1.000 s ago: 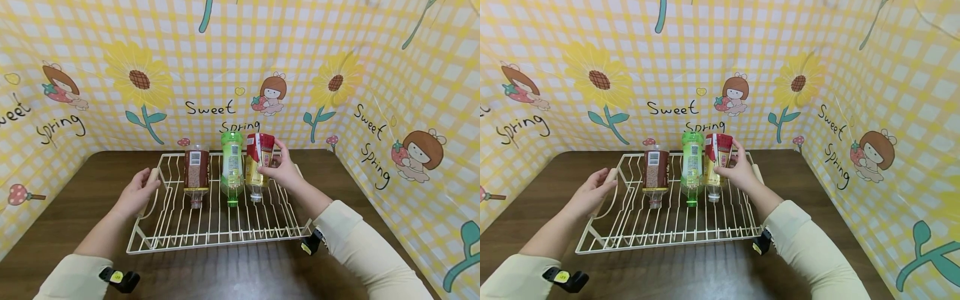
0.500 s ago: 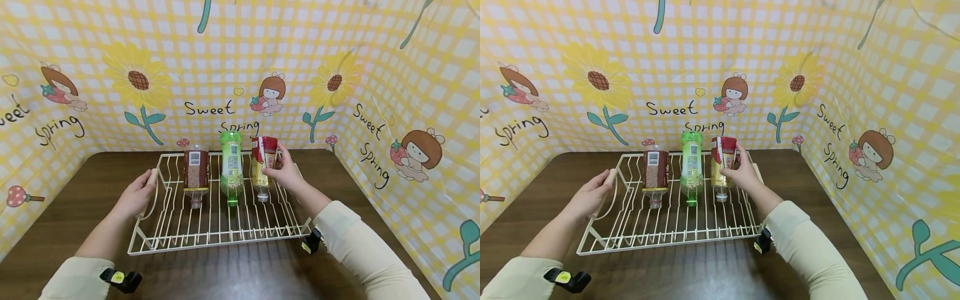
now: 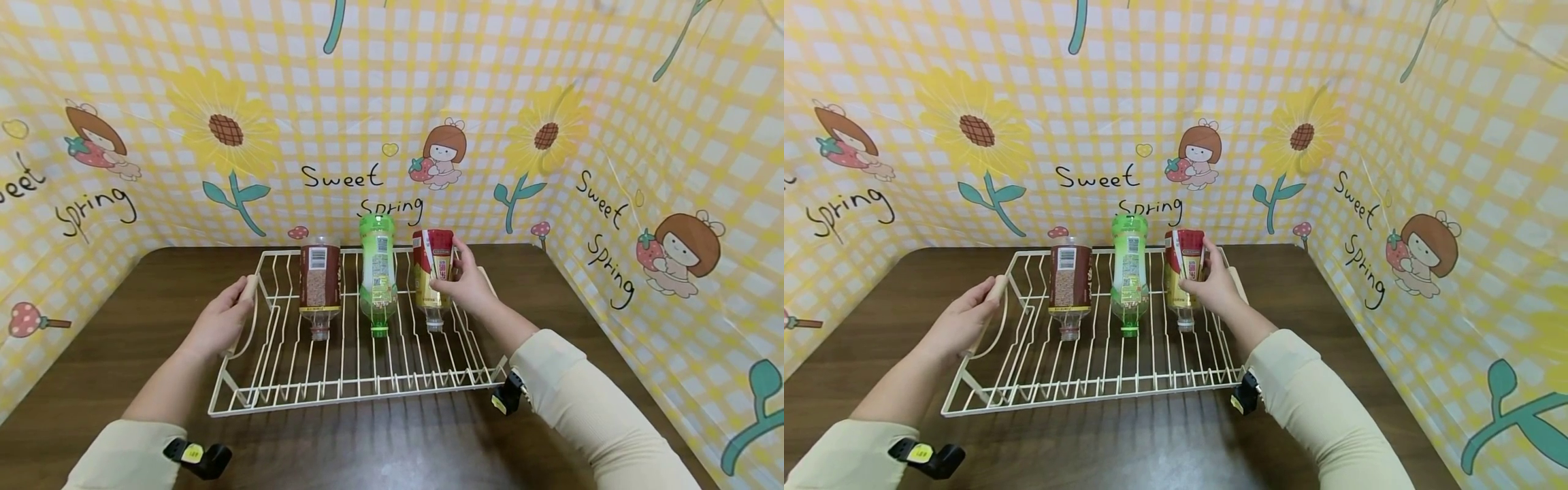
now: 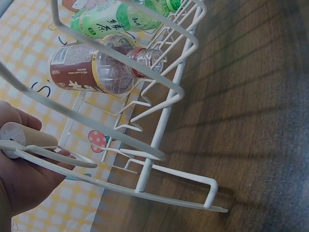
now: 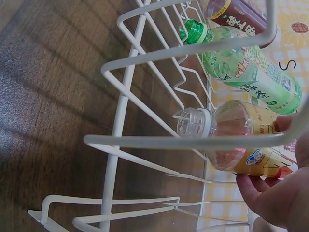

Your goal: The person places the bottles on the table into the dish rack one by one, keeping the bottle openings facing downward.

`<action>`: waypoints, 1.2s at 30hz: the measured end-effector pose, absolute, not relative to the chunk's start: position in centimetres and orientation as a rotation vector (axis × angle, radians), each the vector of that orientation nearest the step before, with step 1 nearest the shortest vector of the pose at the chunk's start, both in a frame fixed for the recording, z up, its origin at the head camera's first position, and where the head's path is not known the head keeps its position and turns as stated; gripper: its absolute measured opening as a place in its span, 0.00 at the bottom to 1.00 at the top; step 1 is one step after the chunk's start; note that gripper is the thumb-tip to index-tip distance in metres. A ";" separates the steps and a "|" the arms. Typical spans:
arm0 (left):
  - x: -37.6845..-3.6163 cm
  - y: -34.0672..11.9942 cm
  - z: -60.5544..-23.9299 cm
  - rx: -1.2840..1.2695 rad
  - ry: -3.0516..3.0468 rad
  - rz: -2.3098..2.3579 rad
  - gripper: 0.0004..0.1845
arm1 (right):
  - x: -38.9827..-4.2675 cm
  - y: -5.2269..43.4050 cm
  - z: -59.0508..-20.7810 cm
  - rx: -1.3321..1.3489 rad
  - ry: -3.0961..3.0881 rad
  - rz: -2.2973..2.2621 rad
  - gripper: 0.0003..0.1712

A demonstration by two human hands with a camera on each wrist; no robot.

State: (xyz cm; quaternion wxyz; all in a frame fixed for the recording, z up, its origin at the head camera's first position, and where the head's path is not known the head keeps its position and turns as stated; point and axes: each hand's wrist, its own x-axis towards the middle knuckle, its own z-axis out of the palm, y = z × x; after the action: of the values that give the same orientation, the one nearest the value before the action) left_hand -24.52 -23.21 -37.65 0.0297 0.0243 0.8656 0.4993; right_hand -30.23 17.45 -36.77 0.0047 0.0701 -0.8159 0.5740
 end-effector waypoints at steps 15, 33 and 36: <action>-24.6 -23.3 -37.8 0.091 2.658 1.535 0.33 | -30.4 17.7 -37.1 0.256 -2.639 1.700 0.55; -24.4 -23.3 -37.6 0.092 2.682 1.522 0.33 | -30.3 17.4 -37.0 0.251 -2.708 1.681 0.53; -24.4 -23.4 -37.6 0.094 2.679 1.522 0.33 | -30.3 17.3 -37.0 0.248 -2.696 1.678 0.52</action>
State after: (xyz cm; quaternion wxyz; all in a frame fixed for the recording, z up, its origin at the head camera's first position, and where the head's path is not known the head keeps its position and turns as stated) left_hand -24.38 -23.38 -37.58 0.0294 0.0305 0.8688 0.4934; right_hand -30.26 17.34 -37.00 -0.0218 0.0779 -0.8462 0.5268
